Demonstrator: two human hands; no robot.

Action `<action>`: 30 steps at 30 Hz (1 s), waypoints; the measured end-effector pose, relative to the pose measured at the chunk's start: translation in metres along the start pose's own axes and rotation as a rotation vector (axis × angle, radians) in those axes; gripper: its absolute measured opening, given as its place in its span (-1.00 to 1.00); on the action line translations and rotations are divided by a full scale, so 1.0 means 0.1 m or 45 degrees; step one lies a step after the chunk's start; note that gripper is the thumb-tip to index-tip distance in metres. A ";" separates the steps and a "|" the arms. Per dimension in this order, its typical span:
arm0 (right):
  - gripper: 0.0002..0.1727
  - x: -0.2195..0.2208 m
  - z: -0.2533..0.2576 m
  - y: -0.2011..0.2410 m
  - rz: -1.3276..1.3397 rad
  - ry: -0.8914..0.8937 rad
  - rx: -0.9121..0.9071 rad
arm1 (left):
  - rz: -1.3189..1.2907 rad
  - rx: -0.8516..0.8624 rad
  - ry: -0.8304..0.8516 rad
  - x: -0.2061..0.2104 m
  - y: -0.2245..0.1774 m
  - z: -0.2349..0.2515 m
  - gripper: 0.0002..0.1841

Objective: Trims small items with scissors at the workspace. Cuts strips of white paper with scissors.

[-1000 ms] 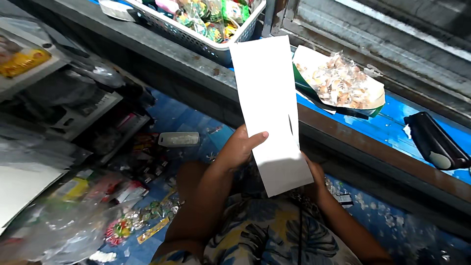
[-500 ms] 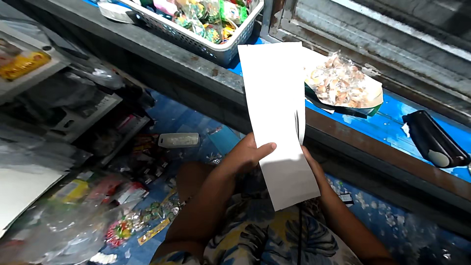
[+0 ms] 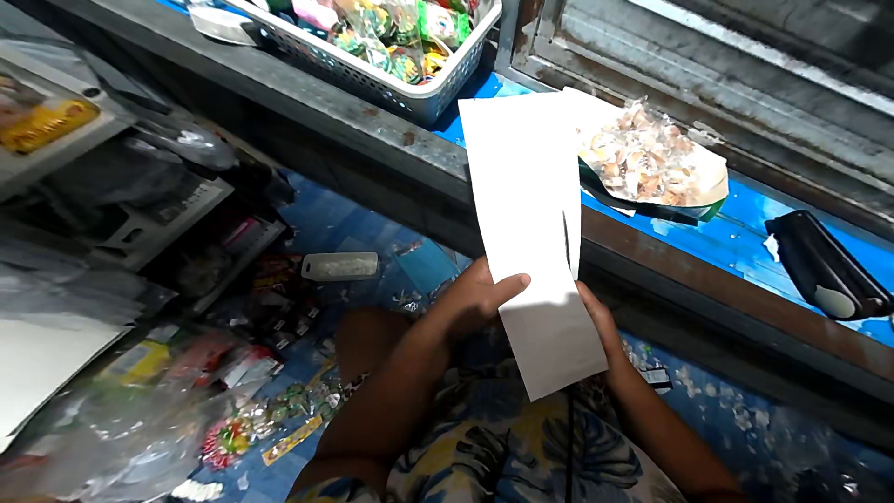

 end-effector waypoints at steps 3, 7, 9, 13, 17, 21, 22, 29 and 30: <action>-0.74 -0.01 0.00 -0.05 -0.127 0.091 -0.099 | 0.087 0.016 -0.100 -0.06 -0.08 0.00 -0.77; -0.74 0.00 -0.04 -0.08 -0.172 0.051 -0.092 | 0.031 0.206 -0.217 -0.25 -0.33 -0.01 -0.78; -0.74 0.03 -0.05 -0.04 -0.038 -0.023 0.027 | 0.019 0.247 -0.250 -0.28 -0.39 -0.02 -0.72; -0.73 0.12 -0.07 0.08 0.048 -0.021 0.201 | 0.138 0.293 -0.226 -0.25 -0.38 -0.02 -0.70; -0.61 0.17 -0.07 0.09 -0.100 0.148 0.060 | 0.225 0.225 -0.113 -0.20 -0.26 0.00 -0.71; -0.59 0.15 -0.01 0.09 -0.057 0.176 0.062 | 0.206 0.151 -0.067 -0.15 -0.16 0.00 -0.77; -0.59 0.15 0.00 0.11 -0.079 0.190 0.047 | 0.198 0.154 -0.065 -0.15 -0.16 0.00 -0.78; -0.63 0.11 -0.01 0.11 -0.213 0.171 -0.140 | 0.086 0.189 0.016 -0.13 -0.14 0.01 -0.74; -0.65 0.10 -0.01 0.10 -0.226 0.163 -0.145 | 0.079 0.185 0.023 -0.13 -0.14 0.01 -0.74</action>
Point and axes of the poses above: each hand's wrist, its own z-axis towards the middle knuckle, its own x-axis out of the palm, y = z × x, the point moved 10 cm from there along z, towards the middle knuckle, and after that the axes turned 9 degrees about -x, right-handed, at the moved point
